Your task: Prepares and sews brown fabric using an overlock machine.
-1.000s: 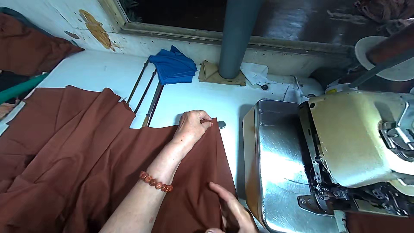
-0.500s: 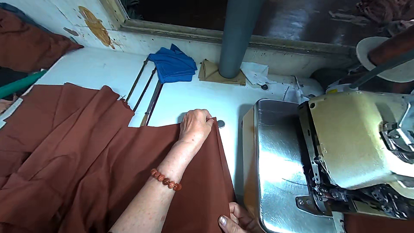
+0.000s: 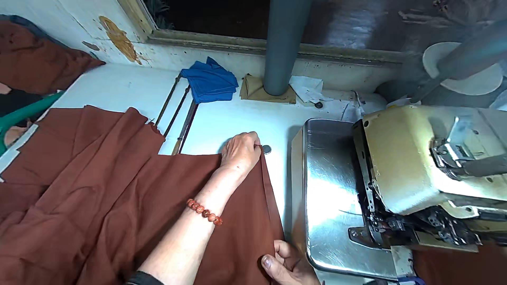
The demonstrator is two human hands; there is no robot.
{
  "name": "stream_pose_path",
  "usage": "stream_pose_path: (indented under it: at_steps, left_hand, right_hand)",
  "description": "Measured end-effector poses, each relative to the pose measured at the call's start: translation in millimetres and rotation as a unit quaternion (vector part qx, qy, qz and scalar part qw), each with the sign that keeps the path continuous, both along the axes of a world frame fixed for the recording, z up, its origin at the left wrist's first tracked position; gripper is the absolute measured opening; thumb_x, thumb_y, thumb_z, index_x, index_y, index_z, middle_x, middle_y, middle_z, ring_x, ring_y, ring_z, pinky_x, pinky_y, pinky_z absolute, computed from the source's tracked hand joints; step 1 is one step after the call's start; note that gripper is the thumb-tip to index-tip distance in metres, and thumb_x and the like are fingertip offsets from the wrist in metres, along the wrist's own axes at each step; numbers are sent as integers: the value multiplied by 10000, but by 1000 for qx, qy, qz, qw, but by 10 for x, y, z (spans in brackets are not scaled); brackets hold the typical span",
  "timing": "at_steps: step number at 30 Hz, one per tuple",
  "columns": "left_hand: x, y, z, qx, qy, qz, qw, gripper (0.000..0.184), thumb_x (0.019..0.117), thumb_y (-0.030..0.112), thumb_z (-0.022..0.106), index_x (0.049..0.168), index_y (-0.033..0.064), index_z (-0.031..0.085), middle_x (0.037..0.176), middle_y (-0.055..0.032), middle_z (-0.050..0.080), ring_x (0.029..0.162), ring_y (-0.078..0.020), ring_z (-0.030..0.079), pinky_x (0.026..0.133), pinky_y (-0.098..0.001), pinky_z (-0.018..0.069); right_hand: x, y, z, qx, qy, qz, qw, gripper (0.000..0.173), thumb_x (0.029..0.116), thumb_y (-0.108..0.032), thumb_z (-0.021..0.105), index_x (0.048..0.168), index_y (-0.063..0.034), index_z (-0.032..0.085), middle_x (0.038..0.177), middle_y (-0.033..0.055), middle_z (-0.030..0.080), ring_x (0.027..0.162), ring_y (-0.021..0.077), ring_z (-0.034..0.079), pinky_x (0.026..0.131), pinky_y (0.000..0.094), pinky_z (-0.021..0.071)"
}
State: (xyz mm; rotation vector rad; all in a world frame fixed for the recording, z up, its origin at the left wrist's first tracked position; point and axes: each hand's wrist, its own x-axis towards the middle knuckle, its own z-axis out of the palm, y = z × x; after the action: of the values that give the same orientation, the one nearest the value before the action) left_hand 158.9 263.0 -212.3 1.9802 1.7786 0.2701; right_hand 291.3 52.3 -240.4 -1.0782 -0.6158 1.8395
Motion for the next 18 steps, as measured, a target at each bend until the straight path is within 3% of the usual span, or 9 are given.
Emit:
stream_pose_path:
  at_steps: [3, 5, 7, 9, 11, 14, 18]
  left_hand:
    - [-179, -128, 41, 35, -125, -33, 991, 151, 1008, 48, 602, 1084, -37, 700, 1069, -229, 697, 1021, -375, 670, 911, -574, 501]
    - [-325, -277, 191, 94, -202, -51, 973, 125, 1015, 55, 593, 1076, -19, 673, 990, -156, 710, 891, -219, 683, 834, -410, 552]
    - [-467, -397, 370, 176, -250, -85, 948, 94, 999, 50, 599, 1052, -2, 655, 881, -34, 678, 745, -11, 610, 716, -179, 520]
    - [-574, -519, 578, 242, -265, -109, 927, 97, 980, 17, 598, 1048, -36, 641, 870, 13, 658, 734, 80, 577, 712, -85, 495]
    - [-672, -653, 748, 286, -267, -127, 912, 103, 970, -9, 587, 1061, -43, 622, 940, 41, 651, 802, 98, 588, 769, -80, 506]
    - [-765, -852, 897, 333, -285, -152, 886, 126, 947, -36, 576, 1060, 5, 616, 981, 90, 659, 859, 82, 617, 807, -99, 523]
    - [-826, -1130, 1030, 349, -298, -176, 871, 151, 964, 14, 599, 1087, 94, 635, 1020, 129, 688, 909, 55, 643, 834, -125, 538]
  right_hand:
    - [-19, -46, 81, 42, -64, 19, 997, 127, 972, -17, 627, 1097, -30, 645, 915, -40, 757, 841, 23, 711, 799, 247, 588]
    - [-35, -72, 122, 88, -126, 24, 988, 117, 945, -47, 676, 1054, -15, 650, 832, -63, 727, 745, -25, 670, 720, 193, 568]
    - [-45, -93, 100, 156, -164, 18, 974, 51, 939, -41, 671, 969, 0, 661, 719, -71, 658, 624, -53, 580, 606, 149, 501]
    - [-51, -134, 28, 246, -171, -2, 954, 63, 933, -11, 642, 935, 41, 677, 720, -27, 666, 623, -54, 584, 600, 132, 503]
    - [-53, -174, -42, 338, -194, -35, 920, 114, 931, -28, 647, 915, 72, 701, 794, 53, 711, 714, -16, 651, 679, 142, 553]
    - [-23, -254, -109, 408, -260, -87, 871, 143, 933, -144, 680, 869, -24, 726, 898, 62, 668, 926, 52, 628, 839, 167, 521]
    - [43, -346, -82, 361, -284, -85, 884, 158, 899, -179, 681, 820, -69, 763, 1201, 133, 712, 1223, 166, 608, 1029, 288, 487]
